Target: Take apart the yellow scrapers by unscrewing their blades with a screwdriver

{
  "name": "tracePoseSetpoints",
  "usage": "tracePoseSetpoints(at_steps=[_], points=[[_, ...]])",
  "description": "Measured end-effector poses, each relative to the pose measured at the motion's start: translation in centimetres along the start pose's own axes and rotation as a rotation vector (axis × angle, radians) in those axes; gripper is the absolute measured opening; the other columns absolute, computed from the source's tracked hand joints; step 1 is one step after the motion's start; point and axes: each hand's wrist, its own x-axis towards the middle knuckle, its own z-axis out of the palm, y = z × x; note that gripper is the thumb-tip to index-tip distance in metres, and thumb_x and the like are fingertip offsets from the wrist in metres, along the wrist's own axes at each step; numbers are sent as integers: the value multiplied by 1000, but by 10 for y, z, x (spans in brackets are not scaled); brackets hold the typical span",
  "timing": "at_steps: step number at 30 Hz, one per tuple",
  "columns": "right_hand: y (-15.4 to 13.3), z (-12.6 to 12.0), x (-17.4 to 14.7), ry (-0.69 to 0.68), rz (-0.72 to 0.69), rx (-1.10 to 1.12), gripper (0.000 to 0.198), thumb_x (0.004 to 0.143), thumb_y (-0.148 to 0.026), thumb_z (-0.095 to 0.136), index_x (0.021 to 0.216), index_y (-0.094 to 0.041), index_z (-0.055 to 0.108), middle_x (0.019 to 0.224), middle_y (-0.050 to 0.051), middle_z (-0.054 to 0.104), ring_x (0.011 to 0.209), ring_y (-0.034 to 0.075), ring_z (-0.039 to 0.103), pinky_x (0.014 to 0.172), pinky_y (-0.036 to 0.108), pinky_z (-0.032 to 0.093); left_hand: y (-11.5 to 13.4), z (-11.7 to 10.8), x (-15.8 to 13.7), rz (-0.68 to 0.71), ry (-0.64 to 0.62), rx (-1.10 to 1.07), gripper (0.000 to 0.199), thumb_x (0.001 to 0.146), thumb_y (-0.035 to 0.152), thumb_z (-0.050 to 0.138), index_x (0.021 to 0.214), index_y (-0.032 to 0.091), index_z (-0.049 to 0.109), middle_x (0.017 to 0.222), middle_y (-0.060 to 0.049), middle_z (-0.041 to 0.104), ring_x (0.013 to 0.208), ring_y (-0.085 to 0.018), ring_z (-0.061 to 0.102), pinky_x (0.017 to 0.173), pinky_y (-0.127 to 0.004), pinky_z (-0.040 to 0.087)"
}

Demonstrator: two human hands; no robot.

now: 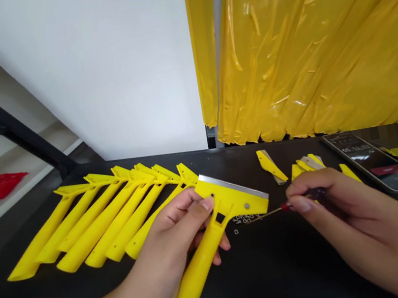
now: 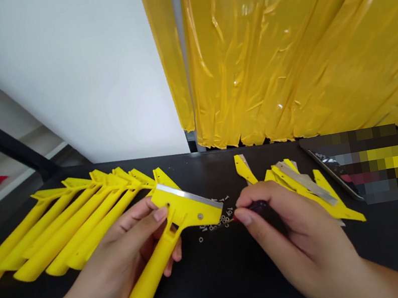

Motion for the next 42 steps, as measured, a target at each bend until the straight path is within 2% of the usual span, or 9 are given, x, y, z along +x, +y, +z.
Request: tracePoseSetpoints(at_steps=[4,9,18,24,32,37,42], points=[[9,8,4,-25,78,48,6,108,-39,63,111,-36,66,94,-7,73,82,8,69,70,14,54,0,0,1,-18,-13,8,28,99,47,71,92,22,62,67,-3,73,59,-15,65,53,-21,55],[14,12,7,-64,89,58,4,108,-38,63,109,-36,66,91,-9,71,80,7,68,72,14,53,-1,2,1,-23,-21,9,28,98,46,72,89,22,62,65,-3,74,57,-15,65,52,-21,55],[14,13,6,-67,112,84,6,107,-35,63,107,-32,68,90,-5,71,77,10,68,69,18,54,0,2,2,-33,-21,17,28,98,47,72,91,22,62,66,-3,74,58,-15,65,53,-21,54],[14,16,8,-76,125,90,6,107,-37,63,105,-34,68,89,-7,71,78,9,67,70,14,54,-1,0,2,-42,-17,-3,27,99,46,72,92,22,62,64,-2,73,56,-14,64,52,-20,54],[11,12,10,-58,125,109,6,107,-37,63,104,-34,68,89,-7,71,78,8,69,70,13,55,-2,1,1,-38,12,3,24,98,45,74,100,21,69,69,-1,71,61,-16,66,52,-21,55],[8,6,10,-10,74,107,4,104,-37,67,104,-33,69,89,-5,73,77,10,71,69,15,57,0,2,1,-29,39,3,27,97,47,75,97,21,67,67,-2,72,61,-16,66,52,-22,54],[8,8,12,-22,58,123,6,105,-38,65,104,-34,69,88,-5,74,77,10,72,69,17,58,-2,-1,3,1,92,32,26,97,45,75,103,21,67,67,-1,72,61,-17,68,51,-23,54]])
